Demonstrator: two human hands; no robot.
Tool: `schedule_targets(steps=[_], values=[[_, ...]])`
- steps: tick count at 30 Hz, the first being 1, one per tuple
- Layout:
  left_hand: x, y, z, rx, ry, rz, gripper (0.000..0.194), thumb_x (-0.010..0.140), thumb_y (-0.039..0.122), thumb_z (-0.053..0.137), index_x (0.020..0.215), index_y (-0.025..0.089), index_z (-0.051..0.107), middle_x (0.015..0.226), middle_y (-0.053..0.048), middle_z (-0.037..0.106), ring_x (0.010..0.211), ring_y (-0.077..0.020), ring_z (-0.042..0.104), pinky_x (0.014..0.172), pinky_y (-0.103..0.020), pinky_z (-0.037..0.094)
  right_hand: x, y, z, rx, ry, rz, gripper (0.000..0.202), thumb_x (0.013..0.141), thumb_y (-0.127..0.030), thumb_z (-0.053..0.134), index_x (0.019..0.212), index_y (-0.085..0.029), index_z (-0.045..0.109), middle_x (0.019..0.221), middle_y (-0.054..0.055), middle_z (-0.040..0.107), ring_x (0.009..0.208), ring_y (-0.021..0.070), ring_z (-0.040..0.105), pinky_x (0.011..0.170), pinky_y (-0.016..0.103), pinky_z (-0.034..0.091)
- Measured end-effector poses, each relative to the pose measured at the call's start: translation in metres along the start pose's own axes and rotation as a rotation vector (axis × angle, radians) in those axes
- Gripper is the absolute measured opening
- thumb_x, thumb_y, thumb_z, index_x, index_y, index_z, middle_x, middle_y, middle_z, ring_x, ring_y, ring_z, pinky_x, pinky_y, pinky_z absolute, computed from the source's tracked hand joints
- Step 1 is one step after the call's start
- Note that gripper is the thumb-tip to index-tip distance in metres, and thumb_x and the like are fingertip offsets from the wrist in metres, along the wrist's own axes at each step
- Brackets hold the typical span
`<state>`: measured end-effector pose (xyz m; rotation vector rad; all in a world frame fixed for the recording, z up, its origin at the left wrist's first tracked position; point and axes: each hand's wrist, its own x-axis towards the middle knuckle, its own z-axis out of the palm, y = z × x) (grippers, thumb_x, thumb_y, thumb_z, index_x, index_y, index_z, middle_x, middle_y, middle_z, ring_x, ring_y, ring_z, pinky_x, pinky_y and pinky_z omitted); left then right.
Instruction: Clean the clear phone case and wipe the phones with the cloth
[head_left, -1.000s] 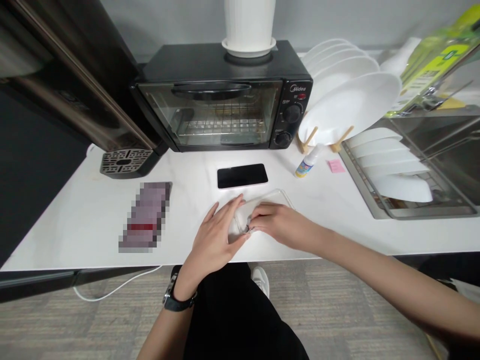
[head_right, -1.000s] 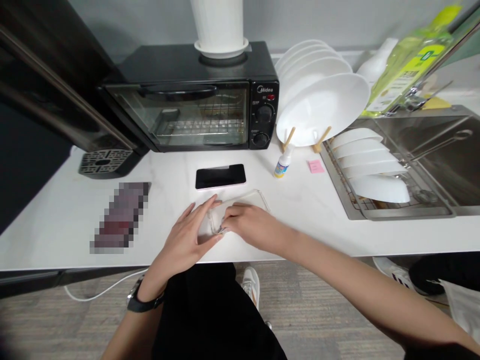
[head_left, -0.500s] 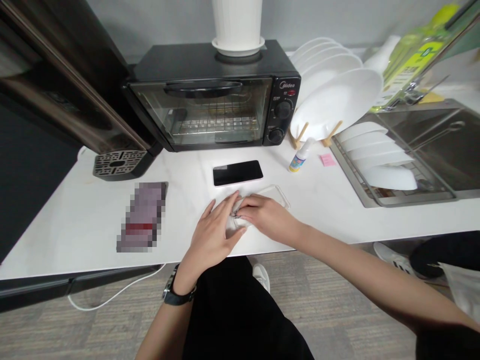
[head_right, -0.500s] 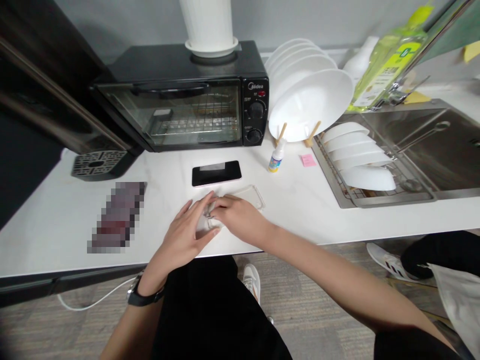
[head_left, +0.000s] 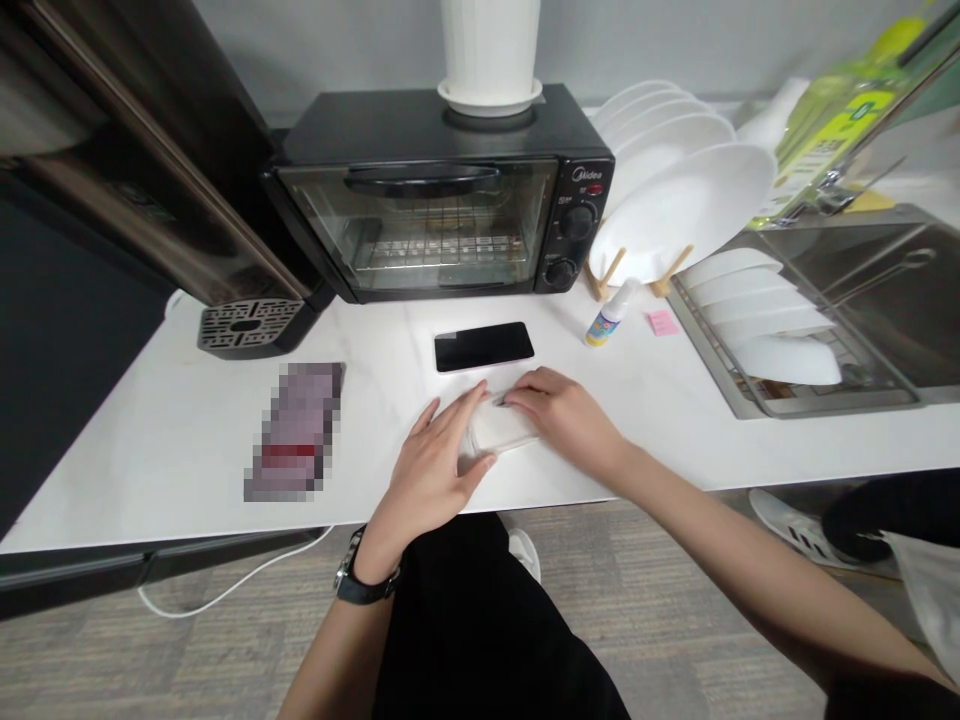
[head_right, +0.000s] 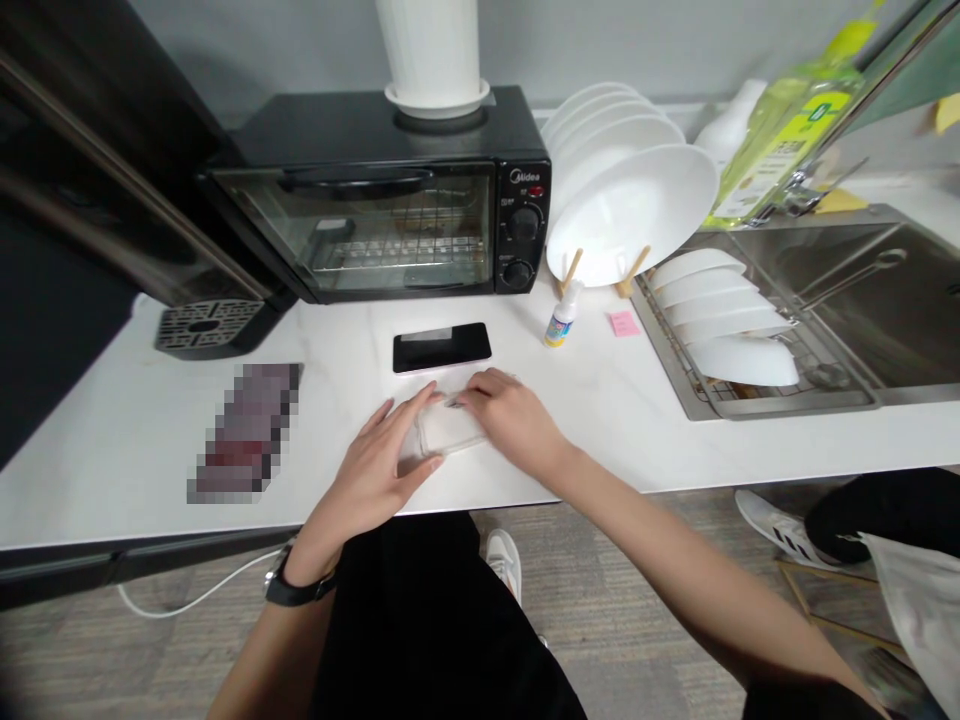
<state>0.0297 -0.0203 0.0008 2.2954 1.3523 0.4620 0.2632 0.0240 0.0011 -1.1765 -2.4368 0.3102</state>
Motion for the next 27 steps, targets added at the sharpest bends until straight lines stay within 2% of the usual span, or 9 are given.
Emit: schedule_targets(steps=[3,5,9,12,15,18,22,24,27], values=[[0.0,-0.001,0.001,-0.012,0.0,0.007,0.086,0.102,0.037,0.061,0.17,0.034,0.007,0.17,-0.004,0.042,0.156,-0.025,0.043,0.135,-0.052,0.021,-0.003,-0.019,0.013,0.257,-0.023,-0.123,0.02,0.106,-0.019,0.058,0.108,-0.022,0.078,0.113,0.007,0.076,0.11,0.0221,0.068,0.099,0.036,0.055],[0.0,-0.001,0.002,-0.016,0.005,0.006,0.088,0.102,0.038,0.062,0.17,0.032,0.007,0.168,-0.005,0.046,0.155,-0.0251,0.044,0.135,-0.053,0.021,-0.009,-0.02,0.005,0.319,-0.086,-0.124,0.019,0.105,-0.02,0.06,0.105,-0.021,0.078,0.108,0.007,0.076,0.106,0.0217,0.07,0.095,0.035,0.056],[0.0,0.001,0.002,-0.018,0.013,0.008,0.089,0.1,0.037,0.064,0.169,0.031,0.009,0.166,-0.006,0.049,0.155,-0.026,0.045,0.135,-0.054,0.02,-0.025,0.005,-0.031,0.212,-0.183,0.012,0.02,0.102,-0.013,0.062,0.103,-0.022,0.08,0.1,0.006,0.076,0.094,0.021,0.071,0.087,0.034,0.055],[0.0,0.004,0.0,-0.026,0.001,0.005,0.087,0.1,0.034,0.064,0.168,0.031,0.011,0.166,-0.006,0.049,0.155,-0.0255,0.044,0.135,-0.054,0.019,-0.032,0.024,-0.043,0.039,-0.122,0.128,0.021,0.1,-0.01,0.063,0.099,-0.021,0.081,0.099,0.007,0.077,0.094,0.0238,0.071,0.086,0.036,0.056],[0.0,0.005,-0.002,-0.03,-0.012,0.007,0.087,0.099,0.032,0.065,0.168,0.032,0.012,0.166,-0.005,0.048,0.155,-0.0247,0.044,0.136,-0.054,0.017,-0.029,0.019,-0.024,-0.074,0.035,0.179,0.022,0.102,-0.014,0.06,0.106,-0.019,0.081,0.103,0.011,0.076,0.098,0.0273,0.07,0.089,0.04,0.056],[-0.001,0.005,-0.002,-0.034,-0.014,0.012,0.086,0.1,0.032,0.064,0.168,0.032,0.012,0.166,-0.006,0.048,0.155,-0.0247,0.045,0.135,-0.053,0.018,-0.017,-0.008,0.009,0.026,0.146,0.108,0.023,0.103,-0.016,0.059,0.109,-0.02,0.08,0.109,0.011,0.076,0.102,0.0262,0.07,0.092,0.04,0.057],[-0.002,0.003,0.001,-0.042,0.008,0.009,0.089,0.098,0.034,0.066,0.168,0.031,0.012,0.165,-0.008,0.05,0.153,-0.0264,0.047,0.135,-0.054,0.019,-0.006,-0.037,0.023,0.249,0.014,-0.09,0.02,0.103,-0.015,0.061,0.099,-0.021,0.08,0.105,0.007,0.077,0.104,0.0224,0.071,0.094,0.035,0.057],[-0.002,0.002,0.002,-0.043,0.017,0.018,0.091,0.097,0.036,0.068,0.168,0.03,0.013,0.163,-0.008,0.051,0.153,-0.0274,0.047,0.135,-0.055,0.019,-0.009,-0.035,0.011,0.271,-0.075,-0.086,0.019,0.102,-0.016,0.062,0.098,-0.021,0.08,0.101,0.007,0.076,0.101,0.0219,0.071,0.091,0.034,0.057],[-0.002,0.003,0.001,-0.038,0.018,0.024,0.092,0.097,0.036,0.068,0.169,0.03,0.012,0.164,-0.008,0.05,0.153,-0.0283,0.046,0.135,-0.056,0.019,-0.021,-0.011,-0.019,0.196,-0.153,0.001,0.019,0.101,-0.013,0.064,0.099,-0.023,0.08,0.099,0.005,0.077,0.095,0.0217,0.072,0.088,0.034,0.056]])
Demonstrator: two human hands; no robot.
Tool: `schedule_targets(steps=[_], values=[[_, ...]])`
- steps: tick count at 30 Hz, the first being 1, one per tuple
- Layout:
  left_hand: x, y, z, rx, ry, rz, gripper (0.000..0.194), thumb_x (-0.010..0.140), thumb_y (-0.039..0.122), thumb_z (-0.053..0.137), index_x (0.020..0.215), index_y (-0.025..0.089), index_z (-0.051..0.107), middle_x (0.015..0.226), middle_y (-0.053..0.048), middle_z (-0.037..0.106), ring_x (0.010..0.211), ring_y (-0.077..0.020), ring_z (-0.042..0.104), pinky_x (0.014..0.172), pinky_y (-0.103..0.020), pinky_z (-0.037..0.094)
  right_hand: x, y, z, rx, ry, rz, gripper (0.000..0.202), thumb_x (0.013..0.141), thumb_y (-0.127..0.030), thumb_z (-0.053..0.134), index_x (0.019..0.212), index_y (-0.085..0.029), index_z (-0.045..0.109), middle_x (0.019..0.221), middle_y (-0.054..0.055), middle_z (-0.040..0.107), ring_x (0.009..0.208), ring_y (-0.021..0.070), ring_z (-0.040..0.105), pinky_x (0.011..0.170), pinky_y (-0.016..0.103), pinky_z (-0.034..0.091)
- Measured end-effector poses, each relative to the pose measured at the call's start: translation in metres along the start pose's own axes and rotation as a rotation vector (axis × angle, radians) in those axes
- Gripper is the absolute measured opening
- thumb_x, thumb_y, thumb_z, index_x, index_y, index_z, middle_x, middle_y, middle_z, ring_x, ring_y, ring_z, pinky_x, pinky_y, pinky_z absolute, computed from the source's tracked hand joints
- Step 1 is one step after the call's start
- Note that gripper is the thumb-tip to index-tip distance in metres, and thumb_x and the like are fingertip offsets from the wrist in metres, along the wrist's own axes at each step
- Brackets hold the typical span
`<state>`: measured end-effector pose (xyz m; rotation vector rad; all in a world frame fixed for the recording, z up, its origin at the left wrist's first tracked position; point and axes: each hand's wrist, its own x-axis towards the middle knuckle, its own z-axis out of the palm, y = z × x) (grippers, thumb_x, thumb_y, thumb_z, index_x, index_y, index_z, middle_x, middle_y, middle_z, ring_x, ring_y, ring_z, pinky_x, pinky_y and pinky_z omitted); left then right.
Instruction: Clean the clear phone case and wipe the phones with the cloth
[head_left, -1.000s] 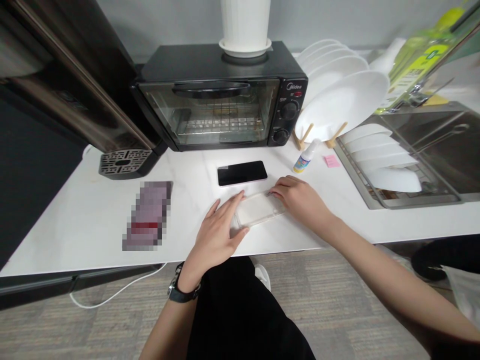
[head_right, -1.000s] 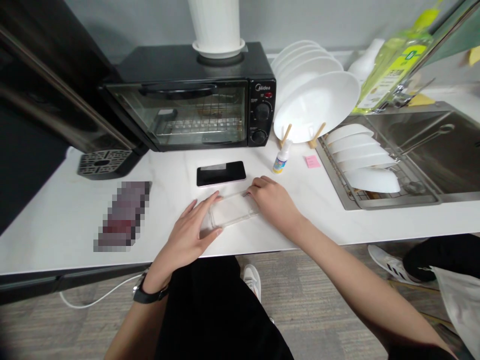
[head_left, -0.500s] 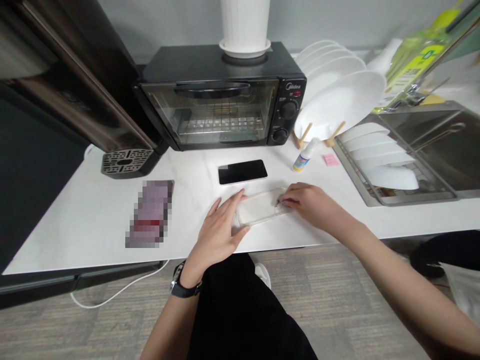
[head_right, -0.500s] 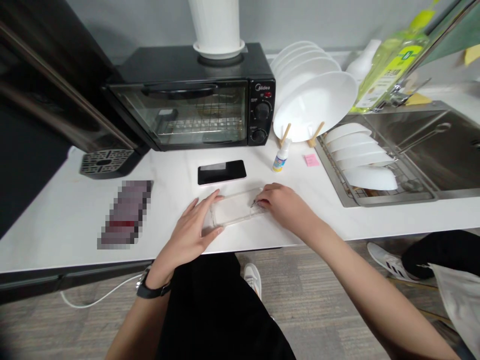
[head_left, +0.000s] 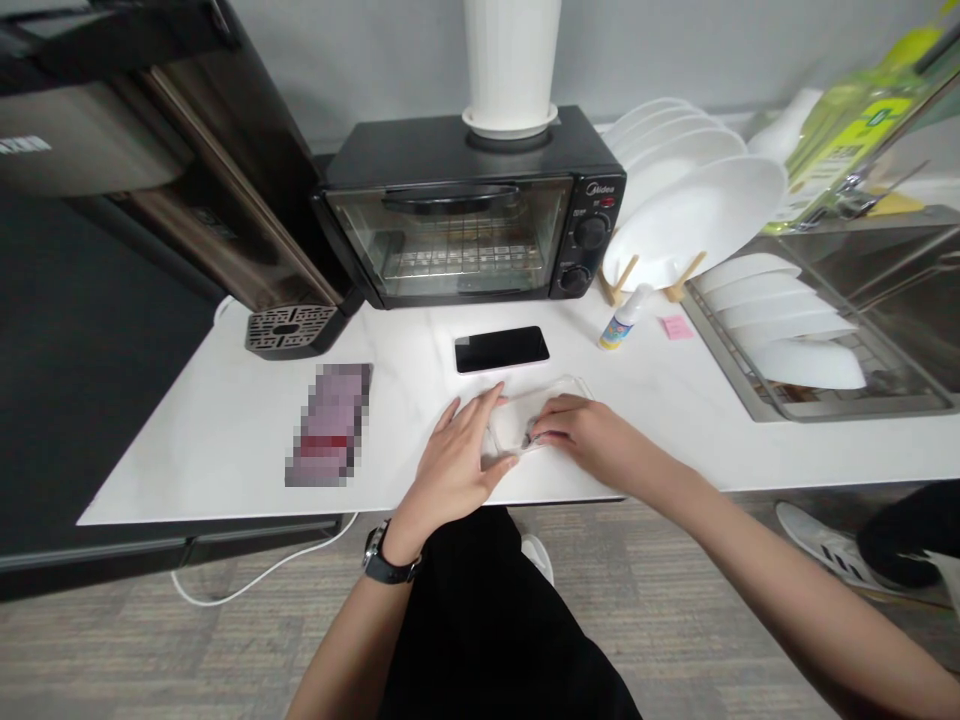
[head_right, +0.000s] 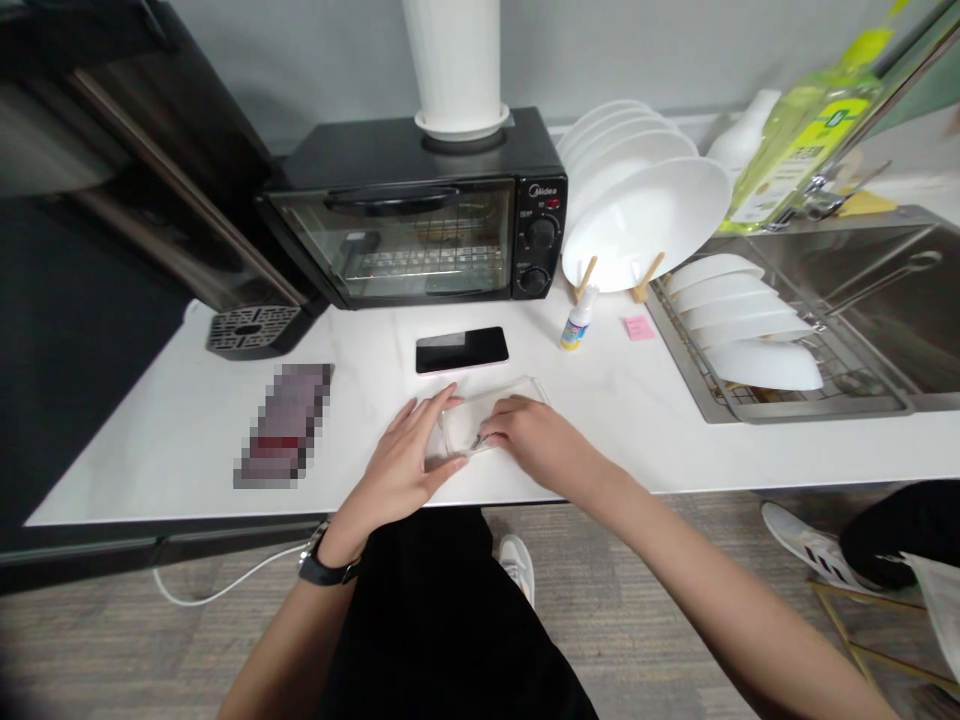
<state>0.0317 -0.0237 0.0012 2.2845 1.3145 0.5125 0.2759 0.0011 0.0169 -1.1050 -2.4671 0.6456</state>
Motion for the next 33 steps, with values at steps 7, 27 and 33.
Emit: schedule_targets(steps=[7,27,33], values=[[0.0,0.0,-0.002,-0.019,0.001,-0.007,0.09,0.097,0.034,0.069,0.168,0.032,0.014,0.164,-0.006,0.051,0.153,-0.0259,0.047,0.136,-0.055,0.018,0.003,0.015,-0.004,-0.303,0.196,0.227,0.021,0.102,-0.013,0.06,0.106,-0.015,0.08,0.104,0.013,0.078,0.099,0.0291,0.072,0.091,0.042,0.057],[-0.001,-0.002,-0.003,-0.032,0.029,-0.025,0.085,0.097,0.037,0.069,0.166,0.033,0.02,0.159,-0.006,0.055,0.15,-0.0278,0.049,0.134,-0.054,0.024,0.018,0.002,0.012,-0.086,0.207,0.236,0.018,0.1,-0.012,0.065,0.109,-0.017,0.079,0.109,0.011,0.079,0.102,0.0246,0.074,0.094,0.036,0.055],[0.001,0.001,-0.004,-0.048,0.016,-0.03,0.084,0.097,0.038,0.069,0.166,0.032,0.021,0.159,-0.008,0.054,0.148,-0.0286,0.051,0.132,-0.056,0.027,0.027,-0.023,0.034,0.192,0.061,-0.006,0.011,0.099,-0.017,0.069,0.096,-0.021,0.08,0.105,0.006,0.079,0.103,0.0221,0.073,0.093,0.034,0.053]])
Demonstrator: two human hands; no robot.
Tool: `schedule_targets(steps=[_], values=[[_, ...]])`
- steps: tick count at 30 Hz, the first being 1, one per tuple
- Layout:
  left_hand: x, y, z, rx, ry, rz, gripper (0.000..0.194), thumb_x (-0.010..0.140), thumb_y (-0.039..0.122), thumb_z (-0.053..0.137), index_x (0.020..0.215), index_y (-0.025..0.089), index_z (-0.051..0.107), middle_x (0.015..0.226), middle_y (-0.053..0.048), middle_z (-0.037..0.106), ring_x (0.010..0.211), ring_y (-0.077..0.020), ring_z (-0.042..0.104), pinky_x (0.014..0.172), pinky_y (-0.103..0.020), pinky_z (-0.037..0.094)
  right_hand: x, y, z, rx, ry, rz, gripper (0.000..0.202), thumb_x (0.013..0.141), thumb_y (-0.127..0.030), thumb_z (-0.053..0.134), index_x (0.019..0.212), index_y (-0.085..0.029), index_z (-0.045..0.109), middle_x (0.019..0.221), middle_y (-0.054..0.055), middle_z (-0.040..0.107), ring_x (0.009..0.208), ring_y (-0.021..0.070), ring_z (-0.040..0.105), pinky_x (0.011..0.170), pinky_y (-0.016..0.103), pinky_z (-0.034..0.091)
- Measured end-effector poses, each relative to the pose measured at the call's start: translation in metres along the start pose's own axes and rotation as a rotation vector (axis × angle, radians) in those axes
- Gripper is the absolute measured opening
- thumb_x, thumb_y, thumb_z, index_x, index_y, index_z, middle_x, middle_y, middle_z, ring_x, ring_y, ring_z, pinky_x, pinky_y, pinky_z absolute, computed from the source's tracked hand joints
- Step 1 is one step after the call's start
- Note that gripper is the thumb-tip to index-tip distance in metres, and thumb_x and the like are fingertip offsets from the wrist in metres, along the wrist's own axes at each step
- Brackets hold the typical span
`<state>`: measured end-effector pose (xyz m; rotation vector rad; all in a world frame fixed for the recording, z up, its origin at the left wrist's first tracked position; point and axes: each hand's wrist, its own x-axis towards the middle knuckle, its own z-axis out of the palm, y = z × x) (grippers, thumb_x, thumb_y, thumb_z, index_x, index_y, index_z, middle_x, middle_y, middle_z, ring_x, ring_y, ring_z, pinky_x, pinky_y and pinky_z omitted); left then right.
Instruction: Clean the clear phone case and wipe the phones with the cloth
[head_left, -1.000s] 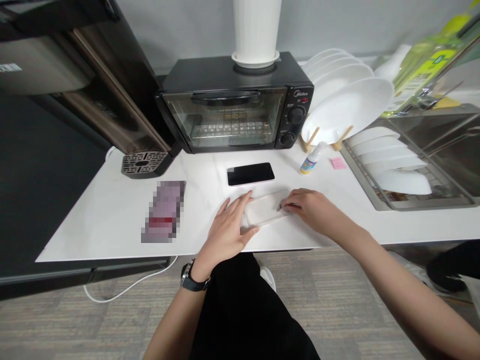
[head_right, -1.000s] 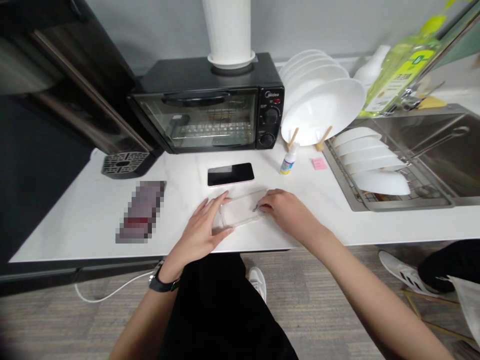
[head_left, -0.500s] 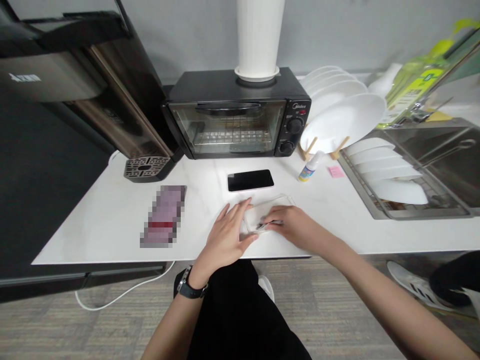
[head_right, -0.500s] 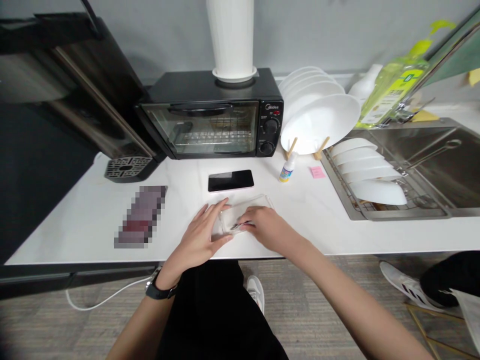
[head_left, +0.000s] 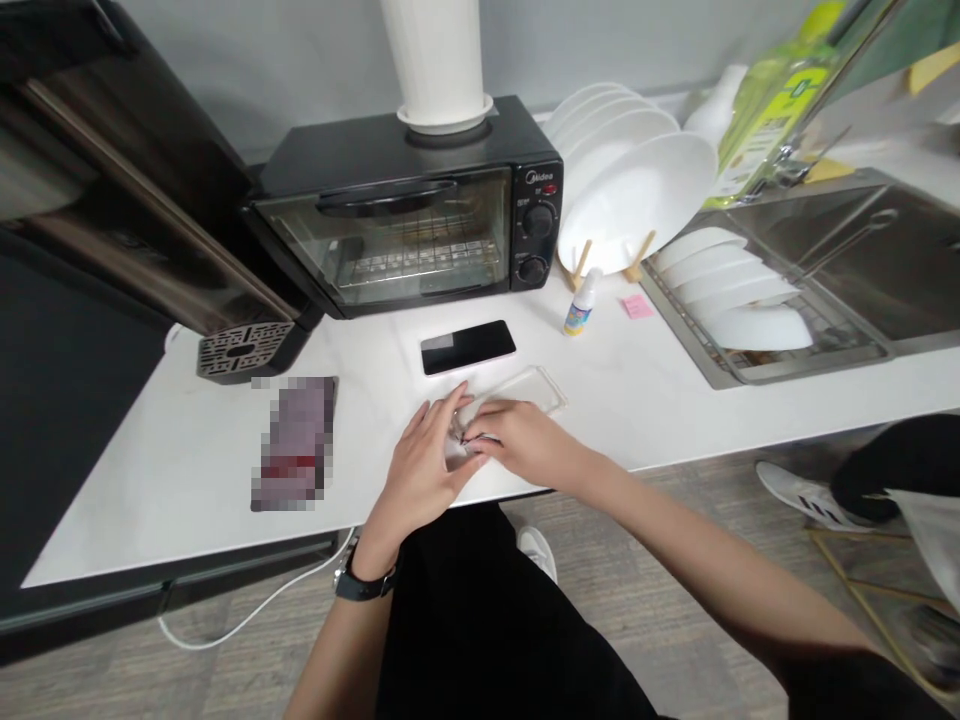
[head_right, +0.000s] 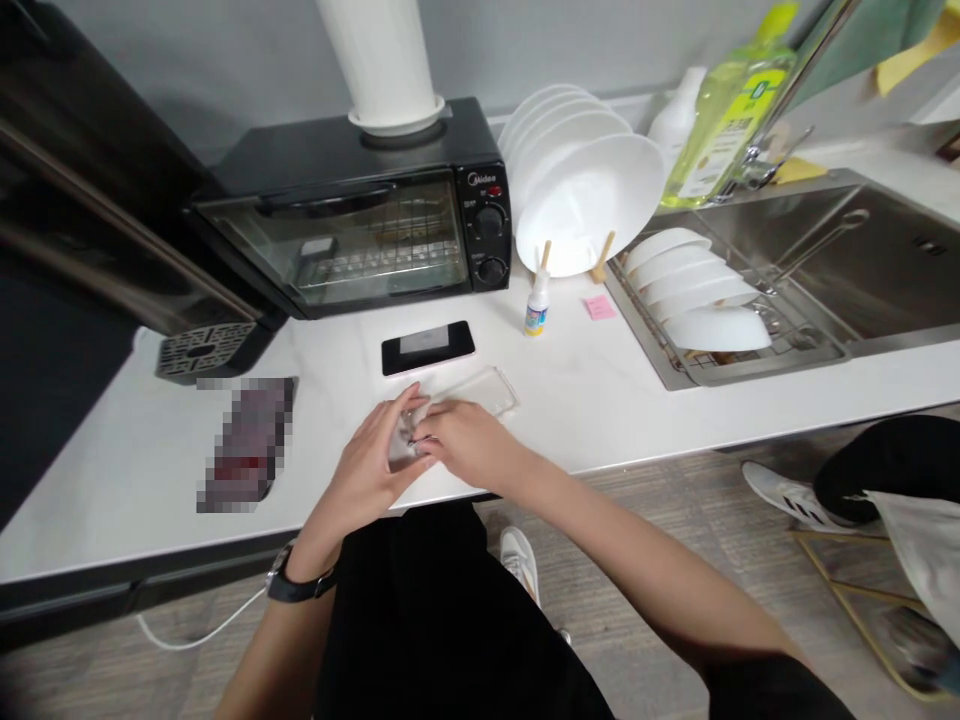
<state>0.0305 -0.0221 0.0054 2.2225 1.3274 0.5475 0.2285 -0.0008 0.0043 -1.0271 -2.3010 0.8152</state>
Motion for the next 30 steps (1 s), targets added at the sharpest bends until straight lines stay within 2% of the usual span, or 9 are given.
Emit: schedule_targets(steps=[6,10,12,15,18,21,25,27,30], values=[[0.0,-0.001,0.002,0.041,-0.005,-0.005,0.09,0.094,0.038,0.072,0.167,0.033,0.018,0.158,-0.006,0.056,0.151,-0.0288,0.049,0.134,-0.056,0.024,-0.022,0.016,-0.045,-0.155,-0.021,0.275,0.012,0.095,-0.013,0.074,0.1,-0.021,0.081,0.101,0.005,0.08,0.093,0.0218,0.074,0.087,0.032,0.052],[0.001,-0.002,0.001,0.028,0.003,-0.013,0.09,0.094,0.037,0.072,0.166,0.034,0.02,0.158,-0.004,0.057,0.149,-0.0278,0.051,0.134,-0.055,0.023,-0.012,0.021,-0.045,-0.468,0.121,0.394,0.018,0.103,-0.015,0.061,0.105,-0.014,0.079,0.104,0.015,0.076,0.099,0.0272,0.071,0.088,0.036,0.052],[0.001,-0.001,0.0,0.018,0.006,-0.02,0.088,0.094,0.037,0.072,0.166,0.034,0.022,0.158,-0.005,0.057,0.149,-0.0281,0.051,0.133,-0.055,0.026,-0.003,0.016,-0.03,-0.494,0.155,0.355,0.022,0.105,-0.015,0.057,0.109,-0.012,0.078,0.107,0.016,0.075,0.103,0.0285,0.07,0.09,0.037,0.052],[0.001,-0.001,-0.001,0.0,0.007,-0.03,0.086,0.095,0.039,0.071,0.165,0.033,0.023,0.158,-0.005,0.057,0.148,-0.0275,0.052,0.132,-0.052,0.029,0.004,0.002,-0.005,-0.307,0.092,0.152,0.019,0.104,-0.014,0.06,0.109,-0.016,0.078,0.112,0.012,0.077,0.109,0.0256,0.07,0.097,0.036,0.052],[0.0,-0.001,0.0,0.003,-0.001,-0.027,0.089,0.095,0.041,0.072,0.166,0.033,0.02,0.159,-0.005,0.056,0.149,-0.0274,0.051,0.133,-0.053,0.027,-0.003,-0.005,-0.002,-0.113,-0.012,0.042,0.014,0.099,-0.013,0.067,0.102,-0.02,0.08,0.109,0.007,0.079,0.104,0.022,0.073,0.095,0.034,0.053],[-0.001,-0.002,0.001,0.026,-0.018,-0.008,0.092,0.095,0.042,0.071,0.168,0.034,0.016,0.161,-0.005,0.055,0.151,-0.0284,0.049,0.135,-0.056,0.022,-0.018,0.005,-0.025,-0.095,-0.054,0.148,0.015,0.094,-0.01,0.073,0.098,-0.022,0.081,0.101,0.005,0.08,0.095,0.0209,0.075,0.089,0.033,0.054],[-0.001,-0.003,0.002,0.028,-0.014,0.008,0.092,0.095,0.04,0.07,0.168,0.034,0.015,0.16,-0.004,0.055,0.15,-0.0268,0.05,0.135,-0.055,0.019,-0.026,0.025,-0.058,-0.386,0.027,0.328,0.017,0.096,-0.009,0.067,0.099,-0.018,0.081,0.1,0.009,0.079,0.091,0.0242,0.074,0.085,0.035,0.054],[-0.001,-0.004,0.001,0.017,-0.016,0.008,0.091,0.095,0.039,0.071,0.168,0.035,0.016,0.16,-0.004,0.055,0.15,-0.026,0.05,0.136,-0.054,0.018,-0.02,0.028,-0.056,-0.53,0.094,0.343,0.02,0.1,-0.01,0.061,0.101,-0.014,0.08,0.102,0.014,0.077,0.094,0.0268,0.072,0.085,0.037,0.054],[-0.001,-0.004,0.001,0.002,-0.01,-0.004,0.091,0.094,0.04,0.072,0.168,0.034,0.019,0.161,-0.004,0.054,0.151,-0.0264,0.049,0.135,-0.053,0.02,-0.007,0.019,-0.029,-0.511,0.145,0.222,0.023,0.102,-0.01,0.057,0.105,-0.013,0.079,0.107,0.015,0.076,0.102,0.0276,0.071,0.091,0.038,0.054]])
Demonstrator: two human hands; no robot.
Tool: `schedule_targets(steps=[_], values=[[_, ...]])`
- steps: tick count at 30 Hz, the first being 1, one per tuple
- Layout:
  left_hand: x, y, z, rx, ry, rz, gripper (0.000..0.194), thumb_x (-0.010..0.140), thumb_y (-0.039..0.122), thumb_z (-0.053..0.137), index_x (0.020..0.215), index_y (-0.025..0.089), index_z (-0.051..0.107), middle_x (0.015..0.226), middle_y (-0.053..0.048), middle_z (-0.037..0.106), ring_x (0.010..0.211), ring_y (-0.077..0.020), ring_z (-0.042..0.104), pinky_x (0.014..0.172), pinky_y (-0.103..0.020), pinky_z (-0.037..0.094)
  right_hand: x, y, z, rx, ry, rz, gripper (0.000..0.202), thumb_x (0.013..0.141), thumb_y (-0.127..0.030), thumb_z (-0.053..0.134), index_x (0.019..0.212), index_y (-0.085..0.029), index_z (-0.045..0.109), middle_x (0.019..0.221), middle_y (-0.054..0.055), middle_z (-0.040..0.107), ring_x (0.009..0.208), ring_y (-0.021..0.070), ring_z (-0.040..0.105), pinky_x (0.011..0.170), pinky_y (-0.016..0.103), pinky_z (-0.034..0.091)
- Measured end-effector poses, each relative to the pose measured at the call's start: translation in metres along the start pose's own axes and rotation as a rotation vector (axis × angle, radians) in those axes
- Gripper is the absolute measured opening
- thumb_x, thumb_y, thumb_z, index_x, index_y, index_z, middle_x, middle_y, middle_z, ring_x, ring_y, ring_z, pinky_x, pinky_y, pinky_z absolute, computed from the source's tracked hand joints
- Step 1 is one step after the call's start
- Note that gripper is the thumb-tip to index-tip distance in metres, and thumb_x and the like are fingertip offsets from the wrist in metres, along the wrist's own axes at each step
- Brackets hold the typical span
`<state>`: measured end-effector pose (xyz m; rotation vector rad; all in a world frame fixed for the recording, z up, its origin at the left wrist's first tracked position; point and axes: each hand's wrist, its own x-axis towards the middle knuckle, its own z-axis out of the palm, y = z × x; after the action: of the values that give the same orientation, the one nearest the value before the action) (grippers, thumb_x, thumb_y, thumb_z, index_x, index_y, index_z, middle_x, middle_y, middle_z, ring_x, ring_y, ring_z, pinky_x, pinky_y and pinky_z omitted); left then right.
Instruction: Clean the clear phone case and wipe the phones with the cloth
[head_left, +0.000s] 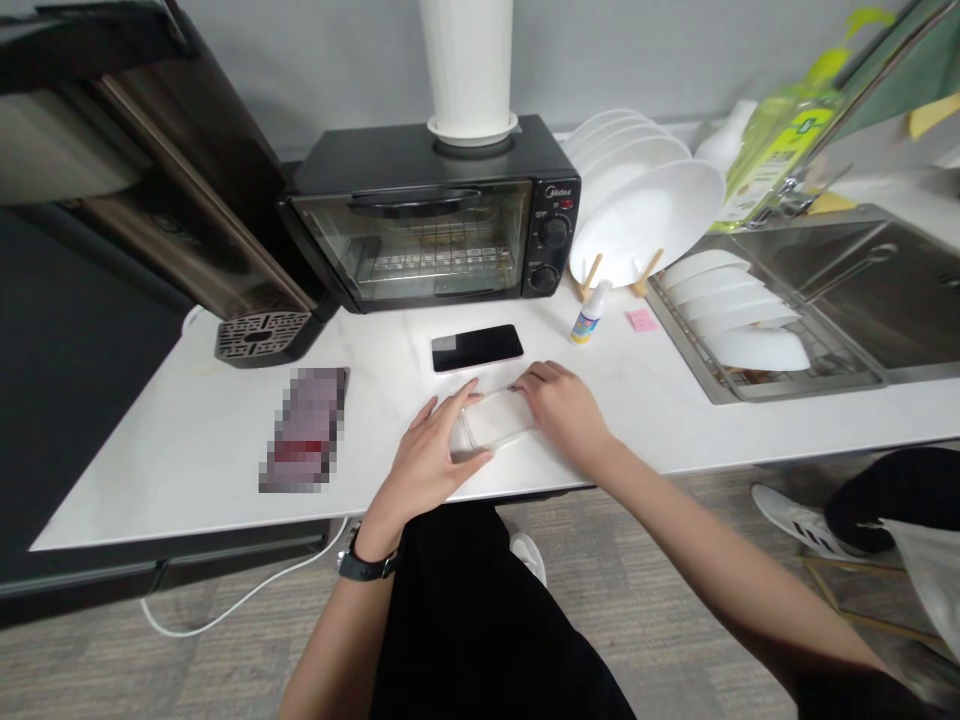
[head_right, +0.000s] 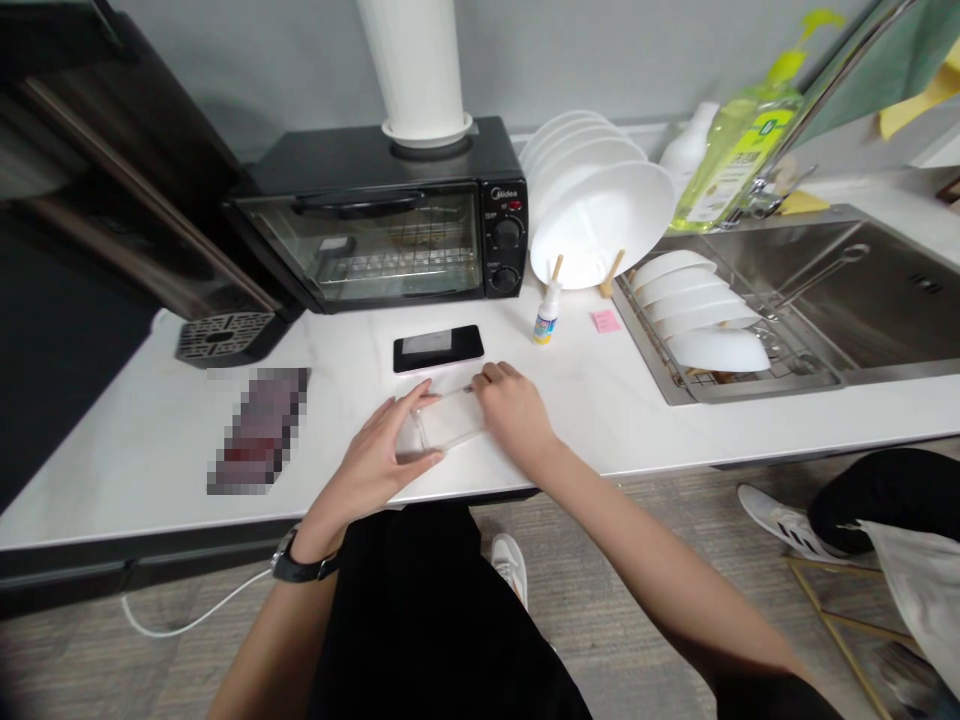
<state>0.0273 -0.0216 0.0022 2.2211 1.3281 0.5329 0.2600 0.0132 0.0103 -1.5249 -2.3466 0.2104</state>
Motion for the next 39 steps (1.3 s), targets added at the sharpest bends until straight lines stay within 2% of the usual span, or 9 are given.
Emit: schedule_targets(steps=[5,9,13,18,22,27,31,34,39], values=[[0.0,0.0,0.001,-0.013,0.024,-0.008,0.092,0.093,0.04,0.074,0.168,0.033,0.02,0.162,-0.005,0.053,0.151,-0.0279,0.049,0.133,-0.053,0.027,-0.005,-0.031,0.016,0.385,-0.095,-0.257,0.016,0.101,-0.013,0.065,0.102,-0.02,0.079,0.11,0.007,0.079,0.11,0.0218,0.072,0.1,0.034,0.053],[0.001,0.001,0.003,0.015,0.022,0.016,0.094,0.093,0.039,0.073,0.168,0.032,0.017,0.159,-0.007,0.057,0.149,-0.0285,0.051,0.133,-0.055,0.025,-0.012,-0.002,-0.013,0.338,-0.246,-0.097,0.015,0.093,-0.01,0.073,0.099,-0.021,0.081,0.101,0.004,0.081,0.094,0.021,0.075,0.09,0.032,0.054],[0.002,-0.001,0.004,0.022,0.015,0.027,0.093,0.094,0.039,0.071,0.168,0.033,0.016,0.16,-0.004,0.055,0.15,-0.0266,0.051,0.134,-0.055,0.019,-0.008,0.029,-0.03,0.007,-0.171,0.051,0.018,0.095,-0.009,0.067,0.097,-0.018,0.082,0.099,0.01,0.08,0.091,0.0238,0.074,0.086,0.033,0.054],[0.005,-0.001,0.005,0.014,0.01,0.022,0.09,0.094,0.039,0.07,0.168,0.032,0.019,0.16,-0.006,0.055,0.15,-0.0262,0.05,0.134,-0.055,0.019,-0.002,0.005,0.0,0.015,0.045,0.013,0.021,0.102,-0.012,0.06,0.108,-0.013,0.08,0.108,0.013,0.078,0.105,0.0258,0.072,0.095,0.035,0.053],[0.006,0.0,0.006,0.025,0.026,0.03,0.088,0.094,0.042,0.07,0.167,0.031,0.022,0.162,-0.007,0.054,0.151,-0.0274,0.05,0.132,-0.054,0.023,-0.009,-0.021,0.019,0.311,0.014,-0.192,0.016,0.101,-0.014,0.065,0.104,-0.02,0.08,0.112,0.007,0.079,0.111,0.022,0.072,0.101,0.035,0.053],[0.005,0.001,0.006,0.049,0.009,0.032,0.089,0.096,0.044,0.068,0.168,0.032,0.018,0.161,-0.006,0.055,0.151,-0.0274,0.05,0.133,-0.055,0.021,-0.018,0.003,-0.007,0.319,-0.151,-0.151,0.013,0.096,-0.011,0.071,0.101,-0.019,0.08,0.104,0.007,0.08,0.099,0.0215,0.074,0.094,0.033,0.054],[0.005,0.001,0.005,0.057,-0.001,0.03,0.088,0.098,0.043,0.066,0.169,0.034,0.014,0.163,-0.005,0.052,0.152,-0.0264,0.049,0.133,-0.056,0.018,-0.013,0.026,-0.023,0.023,-0.093,0.034,0.018,0.098,-0.008,0.064,0.1,-0.015,0.081,0.103,0.011,0.079,0.098,0.0249,0.074,0.091,0.034,0.053],[0.006,0.0,0.005,0.065,-0.031,0.03,0.089,0.099,0.043,0.065,0.169,0.036,0.011,0.166,-0.005,0.049,0.153,-0.0252,0.047,0.134,-0.054,0.016,-0.003,0.01,-0.009,0.002,-0.014,0.03,0.019,0.101,-0.011,0.062,0.104,-0.014,0.08,0.105,0.013,0.078,0.102,0.0257,0.073,0.093,0.035,0.053],[0.007,-0.002,0.006,0.068,-0.036,0.014,0.092,0.098,0.043,0.066,0.17,0.036,0.008,0.171,-0.005,0.041,0.153,-0.0247,0.047,0.134,-0.051,0.018,0.001,-0.03,0.015,0.377,-0.066,-0.189,0.015,0.098,-0.011,0.068,0.101,-0.019,0.08,0.119,0.009,0.079,0.114,0.022,0.073,0.103,0.032,0.052]])
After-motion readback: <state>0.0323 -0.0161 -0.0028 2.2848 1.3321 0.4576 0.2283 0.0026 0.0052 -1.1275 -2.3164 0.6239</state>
